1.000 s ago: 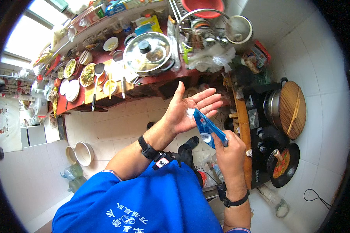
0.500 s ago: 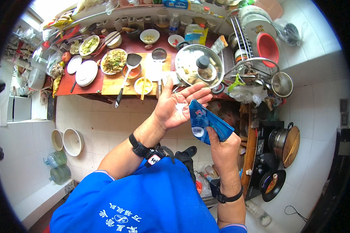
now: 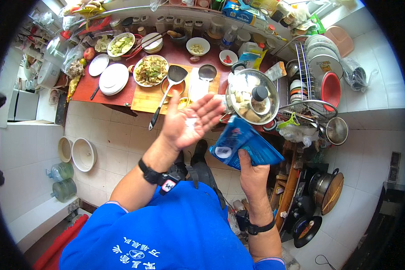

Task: The person cooks a stir-fry dish in a wok on a portable stove. They add salt, pour beaten eggs into the wok, stir the mixture, and then scoop hot water from a pot into a bowl.

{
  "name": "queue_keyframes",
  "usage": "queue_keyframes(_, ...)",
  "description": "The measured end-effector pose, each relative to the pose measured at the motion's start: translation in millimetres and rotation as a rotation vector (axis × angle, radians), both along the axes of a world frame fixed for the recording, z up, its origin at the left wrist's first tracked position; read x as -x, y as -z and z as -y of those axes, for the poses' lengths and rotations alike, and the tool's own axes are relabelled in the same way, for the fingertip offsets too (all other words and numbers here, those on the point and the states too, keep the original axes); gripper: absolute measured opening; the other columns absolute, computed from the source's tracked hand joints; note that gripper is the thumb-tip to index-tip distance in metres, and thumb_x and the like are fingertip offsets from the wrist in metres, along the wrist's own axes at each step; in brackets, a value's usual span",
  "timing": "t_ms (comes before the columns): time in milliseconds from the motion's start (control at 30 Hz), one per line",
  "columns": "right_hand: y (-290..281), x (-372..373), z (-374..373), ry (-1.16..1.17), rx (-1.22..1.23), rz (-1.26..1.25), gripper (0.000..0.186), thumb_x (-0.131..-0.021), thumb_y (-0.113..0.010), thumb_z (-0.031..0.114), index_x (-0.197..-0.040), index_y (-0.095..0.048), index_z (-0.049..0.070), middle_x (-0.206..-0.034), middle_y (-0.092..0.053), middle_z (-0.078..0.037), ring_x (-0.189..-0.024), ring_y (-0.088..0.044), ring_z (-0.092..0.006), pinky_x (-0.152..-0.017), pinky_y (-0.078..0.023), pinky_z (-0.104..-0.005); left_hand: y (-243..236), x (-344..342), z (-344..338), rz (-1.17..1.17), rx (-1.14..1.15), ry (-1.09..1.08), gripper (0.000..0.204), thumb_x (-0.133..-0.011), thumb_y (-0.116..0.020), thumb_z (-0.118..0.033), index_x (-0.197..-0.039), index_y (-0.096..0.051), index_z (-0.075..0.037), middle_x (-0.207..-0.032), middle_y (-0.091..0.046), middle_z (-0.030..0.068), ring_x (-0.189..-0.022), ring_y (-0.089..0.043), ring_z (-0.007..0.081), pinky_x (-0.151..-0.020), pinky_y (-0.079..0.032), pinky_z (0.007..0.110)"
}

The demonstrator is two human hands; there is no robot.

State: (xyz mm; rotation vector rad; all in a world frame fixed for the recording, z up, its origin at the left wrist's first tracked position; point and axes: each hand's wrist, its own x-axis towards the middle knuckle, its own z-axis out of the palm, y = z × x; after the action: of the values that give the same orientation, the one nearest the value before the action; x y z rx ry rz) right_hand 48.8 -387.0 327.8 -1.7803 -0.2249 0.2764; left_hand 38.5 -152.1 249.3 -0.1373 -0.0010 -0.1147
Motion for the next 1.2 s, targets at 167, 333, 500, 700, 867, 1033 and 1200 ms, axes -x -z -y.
queue_keyframes(167, 27.1, -40.2, -9.7, 0.061, -0.273, -0.135, 0.047, -0.102, -0.064, 0.011, -0.145, -0.048, 0.003, -0.139, -0.058, -0.008, -0.125, -0.057, -0.019, -0.107, -0.046, -0.0382, 4.4, 22.7, -57.1, -0.129, -0.094, -0.188, 0.095, -0.098, -0.026, -0.078, -0.147, -0.049, 0.001, -0.144, -0.057, 0.0227, -0.138, -0.051, 0.0364, -0.119, -0.038, 0.048)
queue_keyframes(333, 64.4, -115.5, -63.5, 0.053, -0.349, -0.052, 0.04, -0.1, -0.064, 0.009, -0.138, -0.052, 0.0, -0.133, -0.06, -0.008, -0.119, -0.058, -0.0172, -0.104, -0.046, -0.0355, 8.5, 31.8, -73.9, -0.22, -0.135, -0.304, 0.094, -0.099, -0.027, -0.076, -0.147, -0.049, 0.002, -0.146, -0.055, 0.0223, -0.139, -0.05, 0.0354, -0.12, -0.038, 0.047)
queue_keyframes(500, 79.0, -190.7, -77.1, 0.006, -0.155, -0.057, 0.035, -0.1, -0.064, 0.013, -0.131, -0.058, -0.003, -0.126, -0.065, -0.008, -0.11, -0.061, -0.0169, -0.099, -0.048, -0.0344, 18.0, 33.4, -77.7, -0.316, -0.202, -0.362, 0.091, -0.1, -0.028, -0.075, -0.146, -0.051, -0.001, -0.144, -0.058, 0.0199, -0.137, -0.053, 0.0341, -0.118, -0.04, 0.047)
queue_keyframes(700, 130.2, -278.5, -130.3, 0.02, 0.066, -0.022, 0.026, -0.101, -0.062, 0.018, -0.118, -0.067, -0.001, -0.105, -0.073, -0.008, -0.092, -0.064, -0.0152, -0.087, -0.051, -0.0334, 27.4, 21.8, -71.7, -0.377, -0.171, -0.406, 0.091, -0.099, -0.028, -0.076, -0.146, -0.051, -0.001, -0.143, -0.059, 0.0199, -0.138, -0.053, 0.0342, -0.117, -0.041, 0.048)
queue_keyframes(867, 193.7, -321.3, -179.6, 0.013, 0.433, 0.052, 0.026, -0.094, -0.065, 0.029, -0.101, -0.072, 0.004, -0.092, -0.075, -0.017, -0.085, -0.071, -0.0333, -0.081, -0.053, -0.0421, 36.2, 15.0, -68.1, -0.39, -0.142, -0.448, 0.092, -0.099, -0.028, -0.076, -0.146, -0.051, -0.001, -0.143, -0.059, 0.0199, -0.137, -0.053, 0.0346, -0.116, -0.042, 0.049)
queue_keyframes(1033, 239.6, -354.4, -205.1, -0.006, 0.636, 0.124, 0.027, -0.092, -0.063, 0.03, -0.101, -0.074, 0.007, -0.099, -0.074, -0.023, -0.098, -0.07, -0.0418, -0.088, -0.053, -0.0482, 46.1, 28.2, -68.9, -0.421, -0.136, -0.501, 0.092, -0.099, -0.03, -0.076, -0.146, -0.051, 0.0, -0.142, -0.06, 0.0202, -0.136, -0.054, 0.0355, -0.116, -0.042, 0.049)
queue_keyframes(1200, 250.3, -370.2, -222.2, -0.021, 0.695, 0.159, 0.034, -0.093, -0.062, 0.025, -0.121, -0.07, 0.009, -0.118, -0.072, -0.02, -0.111, -0.068, -0.0383, -0.096, -0.052, -0.0457, 54.0, 46.2, -74.5, -0.423, -0.1, -0.54, 0.096, -0.097, -0.028, -0.078, -0.146, -0.051, 0.001, -0.141, -0.06, 0.022, -0.135, -0.054, 0.0369, -0.116, -0.042, 0.05)
